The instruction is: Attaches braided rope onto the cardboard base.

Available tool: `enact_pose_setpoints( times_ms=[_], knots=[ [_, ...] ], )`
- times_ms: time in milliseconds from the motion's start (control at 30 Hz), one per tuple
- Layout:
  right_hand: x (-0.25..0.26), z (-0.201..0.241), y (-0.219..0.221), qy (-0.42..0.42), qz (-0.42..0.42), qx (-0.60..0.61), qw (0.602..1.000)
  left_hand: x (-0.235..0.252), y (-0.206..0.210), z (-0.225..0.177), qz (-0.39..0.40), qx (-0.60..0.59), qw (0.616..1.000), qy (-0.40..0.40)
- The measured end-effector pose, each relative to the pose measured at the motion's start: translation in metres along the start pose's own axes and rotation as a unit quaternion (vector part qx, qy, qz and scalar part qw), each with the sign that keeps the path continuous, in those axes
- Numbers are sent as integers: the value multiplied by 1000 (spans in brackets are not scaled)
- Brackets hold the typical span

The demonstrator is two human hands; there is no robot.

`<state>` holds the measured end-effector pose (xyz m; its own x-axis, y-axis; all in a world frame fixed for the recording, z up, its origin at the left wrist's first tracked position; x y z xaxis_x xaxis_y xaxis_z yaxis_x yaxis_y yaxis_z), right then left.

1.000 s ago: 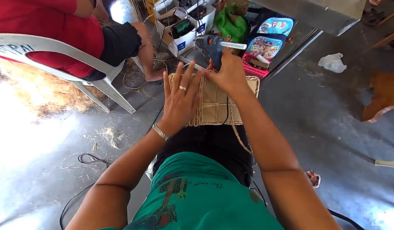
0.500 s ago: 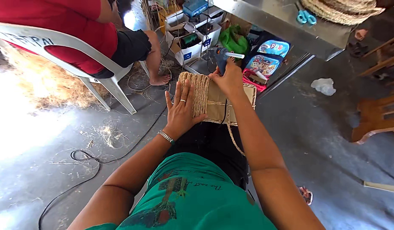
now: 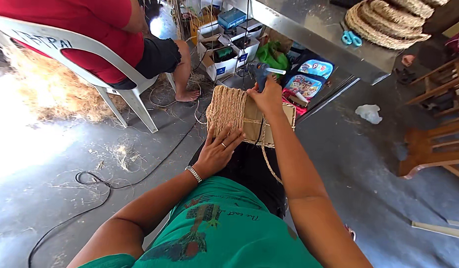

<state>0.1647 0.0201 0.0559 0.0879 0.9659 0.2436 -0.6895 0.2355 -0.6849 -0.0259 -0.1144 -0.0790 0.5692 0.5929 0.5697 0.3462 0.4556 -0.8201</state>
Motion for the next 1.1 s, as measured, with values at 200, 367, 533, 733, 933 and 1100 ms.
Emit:
enact_pose_setpoints(
  times_ms=[200,367,533,733,933,1100],
  knots=[
    [4,-3,3,6,-3,-9,1000,1,-3,5,41,4,999,13],
    [3,-2,1,4,-12,1,1000,4,-42,28,-54,-319,944,-59],
    [0,-2,-2,6,-5,20,1000,-16,-56,81,-154,-319,892,-280],
    [1,-1,-1,9,-9,17,1000,-32,-46,98,-148,-271,875,-372],
    [0,-1,-3,8,-13,22,1000,-7,-44,94,-103,-240,893,-366],
    [-2,-1,-4,3,-17,26,1000,43,-50,87,-101,-288,904,-301]
  ],
)
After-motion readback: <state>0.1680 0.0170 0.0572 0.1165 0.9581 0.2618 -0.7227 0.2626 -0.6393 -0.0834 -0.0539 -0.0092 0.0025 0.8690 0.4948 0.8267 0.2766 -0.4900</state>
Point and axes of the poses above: each hand's wrist, its own x-axis towards the middle knuckle, its own y-axis out of the palm, z = x × y, the point moved 2 cm from there along x, towards the middle knuckle, and after that the axes turned 6 degrees about x, right-handed, at the moved point
